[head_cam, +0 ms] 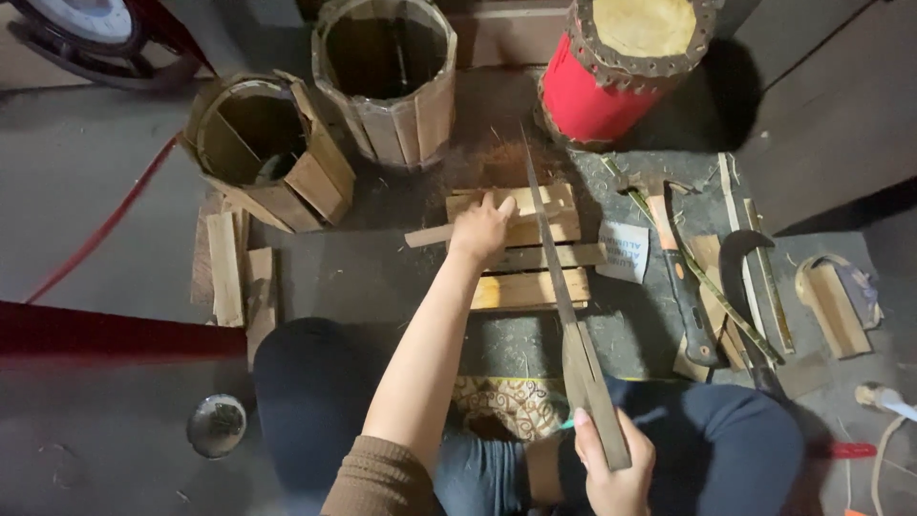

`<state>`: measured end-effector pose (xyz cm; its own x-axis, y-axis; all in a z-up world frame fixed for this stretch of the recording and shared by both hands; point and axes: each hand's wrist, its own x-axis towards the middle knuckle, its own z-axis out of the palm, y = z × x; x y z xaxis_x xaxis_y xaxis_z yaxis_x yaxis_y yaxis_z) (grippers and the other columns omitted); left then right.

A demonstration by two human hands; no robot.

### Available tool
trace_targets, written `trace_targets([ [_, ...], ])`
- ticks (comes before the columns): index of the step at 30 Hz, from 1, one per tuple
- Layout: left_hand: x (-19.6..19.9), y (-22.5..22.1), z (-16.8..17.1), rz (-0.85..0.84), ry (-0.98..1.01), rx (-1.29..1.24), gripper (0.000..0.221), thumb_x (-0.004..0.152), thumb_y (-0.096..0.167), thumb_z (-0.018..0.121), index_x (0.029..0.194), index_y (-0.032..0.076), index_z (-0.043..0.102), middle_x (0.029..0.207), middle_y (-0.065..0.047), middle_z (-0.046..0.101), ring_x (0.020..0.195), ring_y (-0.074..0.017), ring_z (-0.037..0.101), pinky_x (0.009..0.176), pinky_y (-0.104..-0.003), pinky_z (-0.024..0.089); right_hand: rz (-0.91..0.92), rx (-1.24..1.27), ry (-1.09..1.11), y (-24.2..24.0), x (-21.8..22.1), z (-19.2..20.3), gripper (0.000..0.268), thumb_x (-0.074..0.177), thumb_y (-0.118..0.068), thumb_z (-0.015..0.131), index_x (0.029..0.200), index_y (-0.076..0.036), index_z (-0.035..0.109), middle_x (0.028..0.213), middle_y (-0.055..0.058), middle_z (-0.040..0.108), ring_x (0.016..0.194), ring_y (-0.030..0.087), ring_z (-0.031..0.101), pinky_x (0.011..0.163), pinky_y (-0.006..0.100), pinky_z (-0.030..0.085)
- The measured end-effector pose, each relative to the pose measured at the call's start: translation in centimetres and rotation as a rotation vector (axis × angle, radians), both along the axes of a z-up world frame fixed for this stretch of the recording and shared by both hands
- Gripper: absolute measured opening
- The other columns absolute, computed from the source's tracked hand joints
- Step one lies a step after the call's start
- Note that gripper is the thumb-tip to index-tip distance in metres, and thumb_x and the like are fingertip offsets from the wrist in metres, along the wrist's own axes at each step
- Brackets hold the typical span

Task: Assembling wooden strips into a frame and sawing them to the correct length for instrument repair.

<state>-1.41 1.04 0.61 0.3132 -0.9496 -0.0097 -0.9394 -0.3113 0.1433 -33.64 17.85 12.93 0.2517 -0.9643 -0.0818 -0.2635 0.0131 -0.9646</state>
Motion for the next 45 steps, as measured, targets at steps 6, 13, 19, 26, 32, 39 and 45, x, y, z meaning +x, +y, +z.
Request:
trace_targets([
  [6, 0.2, -0.4, -2.8, 0.014, -0.046, -0.128, 0.027, 0.094, 0.019, 0.05, 0.121, 0.021, 0.053, 0.127, -0.019, 0.059, 0.088, -0.0389, 0.068, 0.068, -0.051, 0.059, -0.053, 0.058, 0.028, 0.8, -0.3, -1.4, 0.013, 0.087, -0.006, 0.068, 0.086, 0.007, 0.072, 0.051, 0.008, 0.058, 0.042, 0.013, 0.046, 0.04, 0.026, 0.038],
  [13, 0.2, -0.3, -1.1, 0.02, 0.008, -0.067, 0.025, 0.097, 0.023, 0.051, 0.121, 0.019, 0.052, 0.116, -0.019, 0.059, 0.089, -0.0392, 0.067, 0.069, -0.054, 0.058, 0.019, -0.084, 0.133, 0.7, -0.5, -2.2, 0.009, 0.083, -0.009, 0.072, 0.08, 0.0, 0.072, 0.056, 0.002, 0.064, 0.047, 0.011, 0.048, 0.047, 0.026, 0.041],
  [19, 0.3, -0.3, -1.2, 0.01, -0.02, -0.071, 0.023, 0.097, 0.021, 0.05, 0.12, 0.018, 0.051, 0.117, -0.02, 0.06, 0.087, -0.0393, 0.068, 0.069, -0.053, 0.059, -0.007, 0.063, -0.075, -0.3, 0.1, -2.0, 0.016, 0.09, -0.006, 0.067, 0.078, 0.003, 0.066, 0.055, 0.005, 0.058, 0.046, 0.011, 0.046, 0.04, 0.024, 0.036],
  [26, -0.1, 0.4, 0.3, -0.001, 0.0, -0.102, 0.027, 0.093, 0.017, 0.053, 0.12, 0.02, 0.052, 0.128, -0.02, 0.056, 0.094, -0.0406, 0.065, 0.074, -0.054, 0.057, 0.007, 0.081, -0.111, -0.1, 0.4, -2.2, 0.013, 0.092, -0.007, 0.065, 0.086, 0.004, 0.068, 0.055, 0.005, 0.057, 0.045, 0.011, 0.046, 0.04, 0.025, 0.037],
  [32, 0.2, -0.1, -0.7, 0.009, 0.024, -0.088, 0.02, 0.098, 0.022, 0.05, 0.118, 0.019, 0.05, 0.115, -0.018, 0.061, 0.09, -0.0385, 0.069, 0.071, -0.053, 0.058, -0.024, 0.098, -0.115, -0.1, 0.9, -1.7, 0.013, 0.091, -0.006, 0.066, 0.085, 0.006, 0.067, 0.057, 0.007, 0.058, 0.045, 0.012, 0.046, 0.04, 0.026, 0.038],
  [39, 0.8, -0.6, -1.9, 0.004, 0.016, -0.042, 0.023, 0.1, 0.026, 0.049, 0.122, 0.022, 0.049, 0.122, -0.018, 0.061, 0.083, -0.0392, 0.071, 0.069, -0.053, 0.06, -0.004, 0.105, -0.139, -0.6, 1.1, -1.0, 0.014, 0.092, -0.005, 0.064, 0.083, 0.006, 0.066, 0.057, 0.006, 0.057, 0.045, 0.011, 0.045, 0.04, 0.025, 0.036],
  [45, 0.8, -1.1, -3.3, 0.007, -0.042, -0.05, 0.027, 0.097, 0.02, 0.049, 0.124, 0.021, 0.05, 0.128, -0.019, 0.062, 0.08, -0.0402, 0.072, 0.065, -0.052, 0.061, 0.022, 0.094, -0.112, -0.5, 0.9, -0.2, 0.012, 0.092, -0.005, 0.063, 0.084, 0.004, 0.066, 0.055, 0.005, 0.056, 0.044, 0.011, 0.043, 0.04, 0.026, 0.036],
])
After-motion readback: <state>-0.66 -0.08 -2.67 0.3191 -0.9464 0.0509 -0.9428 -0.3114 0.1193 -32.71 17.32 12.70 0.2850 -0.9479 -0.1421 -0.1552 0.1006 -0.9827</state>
